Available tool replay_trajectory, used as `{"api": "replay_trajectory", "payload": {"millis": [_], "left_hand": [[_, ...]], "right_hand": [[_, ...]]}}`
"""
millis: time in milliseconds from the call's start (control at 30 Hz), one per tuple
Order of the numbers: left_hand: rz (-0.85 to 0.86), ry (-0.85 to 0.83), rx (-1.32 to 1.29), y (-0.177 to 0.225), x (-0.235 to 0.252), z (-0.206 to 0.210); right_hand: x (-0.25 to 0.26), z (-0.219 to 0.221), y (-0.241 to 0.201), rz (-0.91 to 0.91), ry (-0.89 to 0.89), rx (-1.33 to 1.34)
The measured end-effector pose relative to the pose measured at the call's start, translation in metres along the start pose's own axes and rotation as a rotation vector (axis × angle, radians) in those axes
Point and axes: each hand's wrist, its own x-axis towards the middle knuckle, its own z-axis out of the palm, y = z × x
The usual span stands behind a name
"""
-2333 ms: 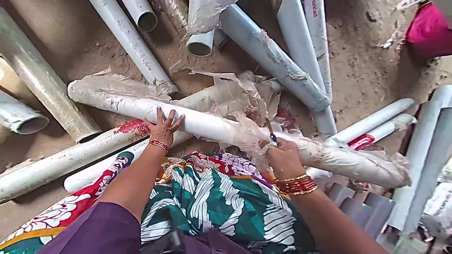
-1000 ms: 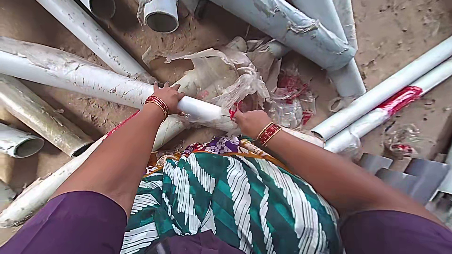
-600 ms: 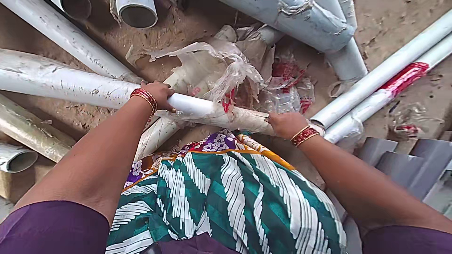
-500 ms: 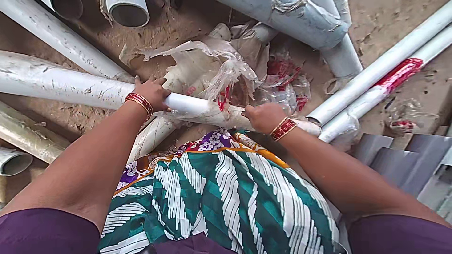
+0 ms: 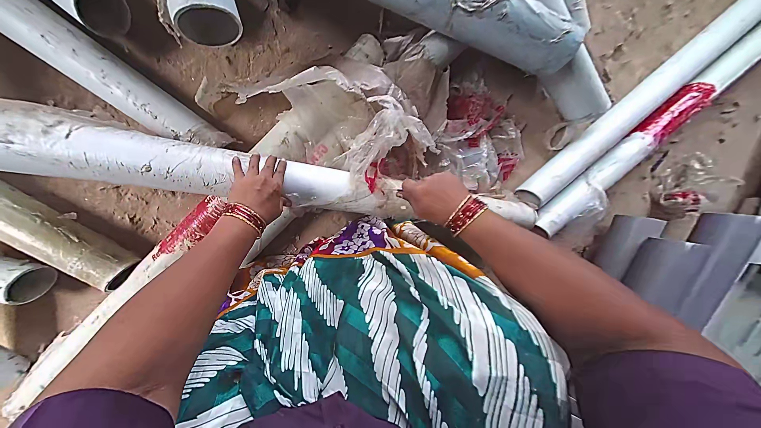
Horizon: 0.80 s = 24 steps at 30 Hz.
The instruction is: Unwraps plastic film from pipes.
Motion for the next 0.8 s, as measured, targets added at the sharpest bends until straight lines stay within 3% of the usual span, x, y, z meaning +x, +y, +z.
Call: {"api": "replay_trajectory", "payload": {"millis": [100,167,233,333,400,467,533,633,700,800], "left_hand": [[-0.017,-0.015,-0.005,0.000,0.000,-0.005],[-0.026,-0.010,-0.005,0.001,-0.001,-0.003],[-0.013,0.000,0.001,0.002,-0.002,0.001],[0.000,0.033,0.008,-0.003,-0.004,0.005],[0.010,0.058,-0.015,-0.005,-0.002,0.007],[0.009,0.026,-0.033,-0.001,0.000,0.004],[-0.014,-0.018,-0.028,-0.002,0.004,-0.007],[-0.032,-0.059,-0.017,-0.002,0.011,-0.017],[-0.040,-0.071,-0.015,-0.001,0.012,-0.016],[-0.038,-0.084,-0.016,0.000,0.017,-0.022]], "right_hand": [[0.051,-0.014,-0.036,-0.114,-0.053,-0.025],[0.059,-0.006,-0.028,-0.086,-0.125,-0.048],[0.040,0.012,0.005,0.034,-0.186,-0.056],[-0.004,0.030,0.065,0.357,-0.324,-0.054],[-0.028,0.026,0.079,0.462,-0.245,-0.014],[-0.031,0.012,0.059,0.391,-0.098,0.046],[-0.007,0.003,0.022,0.210,-0.006,0.084],[0.021,0.009,-0.006,0.054,-0.139,0.067],[0.005,0.035,0.018,0.123,-0.198,0.060],[-0.050,0.063,0.080,0.374,-0.259,0.021]]}}
